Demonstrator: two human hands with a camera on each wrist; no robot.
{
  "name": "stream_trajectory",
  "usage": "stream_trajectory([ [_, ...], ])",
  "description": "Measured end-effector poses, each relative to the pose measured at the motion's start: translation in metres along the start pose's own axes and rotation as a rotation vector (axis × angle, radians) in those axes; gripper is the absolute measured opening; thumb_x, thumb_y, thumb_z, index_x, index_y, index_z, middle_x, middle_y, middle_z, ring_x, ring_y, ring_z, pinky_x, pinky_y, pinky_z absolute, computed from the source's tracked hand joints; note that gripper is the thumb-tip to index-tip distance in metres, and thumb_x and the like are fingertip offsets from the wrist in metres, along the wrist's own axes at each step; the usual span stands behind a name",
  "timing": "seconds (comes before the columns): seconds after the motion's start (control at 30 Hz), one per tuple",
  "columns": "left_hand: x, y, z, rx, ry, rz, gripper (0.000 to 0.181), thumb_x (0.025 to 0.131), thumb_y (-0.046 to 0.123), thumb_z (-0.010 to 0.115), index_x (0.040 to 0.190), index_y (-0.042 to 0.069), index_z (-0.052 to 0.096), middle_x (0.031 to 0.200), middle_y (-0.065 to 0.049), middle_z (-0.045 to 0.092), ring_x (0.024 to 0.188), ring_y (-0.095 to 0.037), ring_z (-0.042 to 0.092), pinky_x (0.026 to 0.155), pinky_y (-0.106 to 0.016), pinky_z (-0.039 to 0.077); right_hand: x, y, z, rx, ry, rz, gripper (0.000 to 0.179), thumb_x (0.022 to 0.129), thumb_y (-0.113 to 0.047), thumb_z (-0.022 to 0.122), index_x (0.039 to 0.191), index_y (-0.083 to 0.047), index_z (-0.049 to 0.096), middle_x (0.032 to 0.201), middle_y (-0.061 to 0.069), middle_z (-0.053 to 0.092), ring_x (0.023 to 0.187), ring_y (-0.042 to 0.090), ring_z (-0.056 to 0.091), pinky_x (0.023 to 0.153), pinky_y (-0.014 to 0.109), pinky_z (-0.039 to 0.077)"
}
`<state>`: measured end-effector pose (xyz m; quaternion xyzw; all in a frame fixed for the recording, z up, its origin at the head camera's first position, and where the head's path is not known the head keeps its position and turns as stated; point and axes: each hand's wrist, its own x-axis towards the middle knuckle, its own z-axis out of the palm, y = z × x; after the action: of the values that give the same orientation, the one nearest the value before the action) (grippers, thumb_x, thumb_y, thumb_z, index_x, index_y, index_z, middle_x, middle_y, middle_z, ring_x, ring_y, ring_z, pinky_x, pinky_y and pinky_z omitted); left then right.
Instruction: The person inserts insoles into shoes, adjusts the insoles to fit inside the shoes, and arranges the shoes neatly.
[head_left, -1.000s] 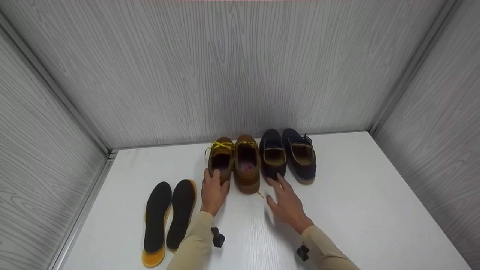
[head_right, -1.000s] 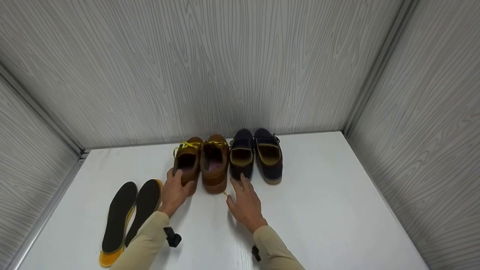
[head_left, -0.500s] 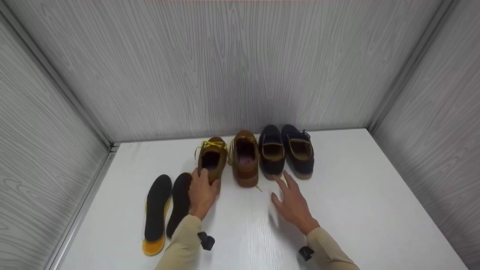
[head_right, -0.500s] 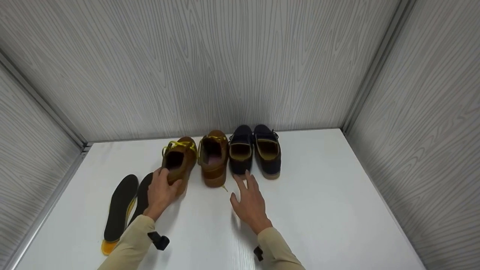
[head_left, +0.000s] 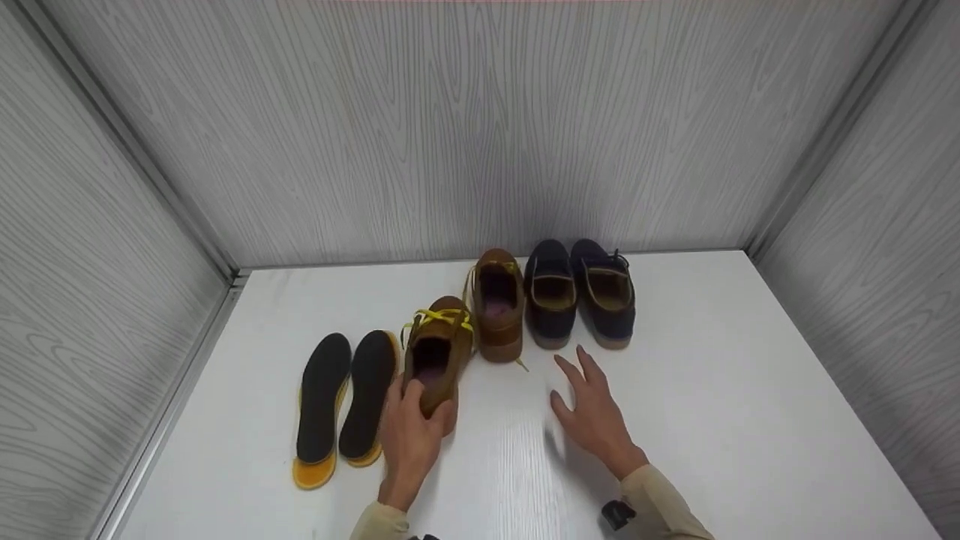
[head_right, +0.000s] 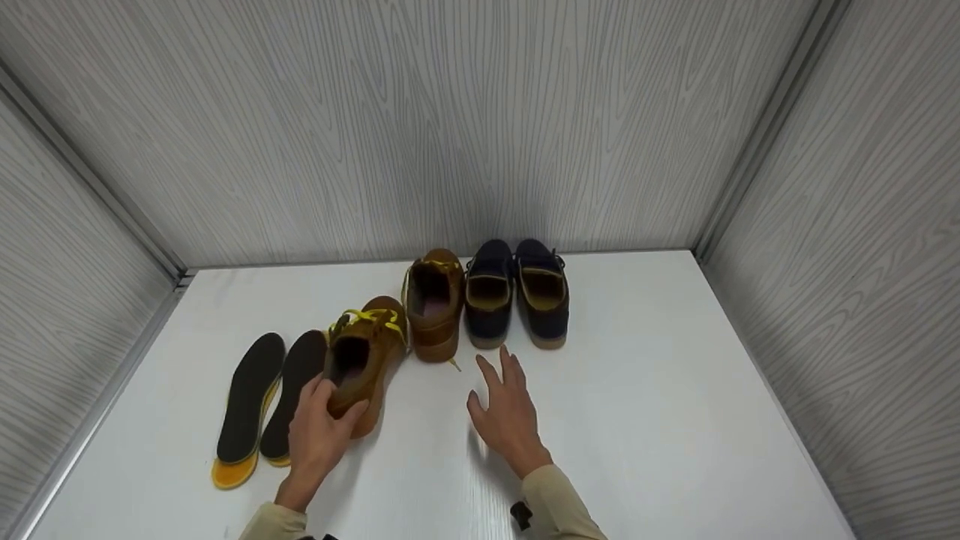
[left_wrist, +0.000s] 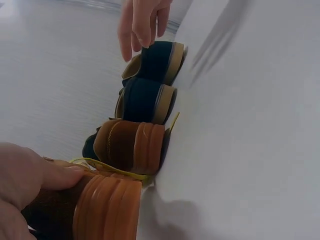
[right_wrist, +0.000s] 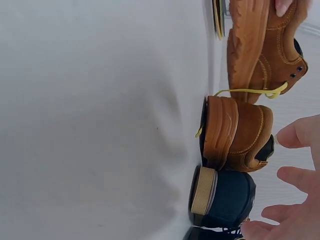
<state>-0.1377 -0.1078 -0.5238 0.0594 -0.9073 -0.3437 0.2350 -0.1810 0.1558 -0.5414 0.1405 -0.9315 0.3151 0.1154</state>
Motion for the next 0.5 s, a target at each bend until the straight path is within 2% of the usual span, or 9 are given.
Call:
stream_trajectory([
  [0.1, -0.013, 0.003, 0.002, 0.0, 0.007, -0.013, 0.032, 0.076, 0.02, 0.08, 0.092, 0.01, 0.055, 0.126, -0.016, 0.051, 0.096, -0.035, 0.059, 0.07, -0.05, 0.048, -0.002, -0.004, -0.001, 0.007, -0.003, -0.001, 0.055, 0.091, -0.024, 0.062, 0.142, -0.013, 0.045, 0.153, 0.018, 0.024, 0.138, 0.035, 0.025, 0.101, 0.05, 0.034],
  [0.37, -0.046, 0.016, 0.007, 0.051, -0.076, -0.173, 0.031, 0.076, 0.024, 0.08, 0.092, 0.012, 0.057, 0.133, -0.015, 0.047, 0.106, -0.034, 0.056, 0.071, -0.056, 0.048, -0.011, -0.008, 0.002, 0.006, -0.027, -0.021, 0.054, 0.091, -0.024, 0.062, 0.141, -0.013, 0.046, 0.152, 0.018, 0.024, 0.137, 0.035, 0.025, 0.101, 0.05, 0.034],
  [0.5, -0.057, 0.026, 0.011, 0.107, -0.117, -0.213, 0.031, 0.075, 0.025, 0.081, 0.094, 0.014, 0.059, 0.133, -0.014, 0.045, 0.111, -0.034, 0.053, 0.07, -0.059, 0.047, -0.017, -0.008, 0.005, 0.008, -0.055, -0.018, 0.053, 0.091, -0.025, 0.063, 0.14, -0.014, 0.047, 0.153, 0.018, 0.024, 0.138, 0.035, 0.024, 0.102, 0.05, 0.032],
])
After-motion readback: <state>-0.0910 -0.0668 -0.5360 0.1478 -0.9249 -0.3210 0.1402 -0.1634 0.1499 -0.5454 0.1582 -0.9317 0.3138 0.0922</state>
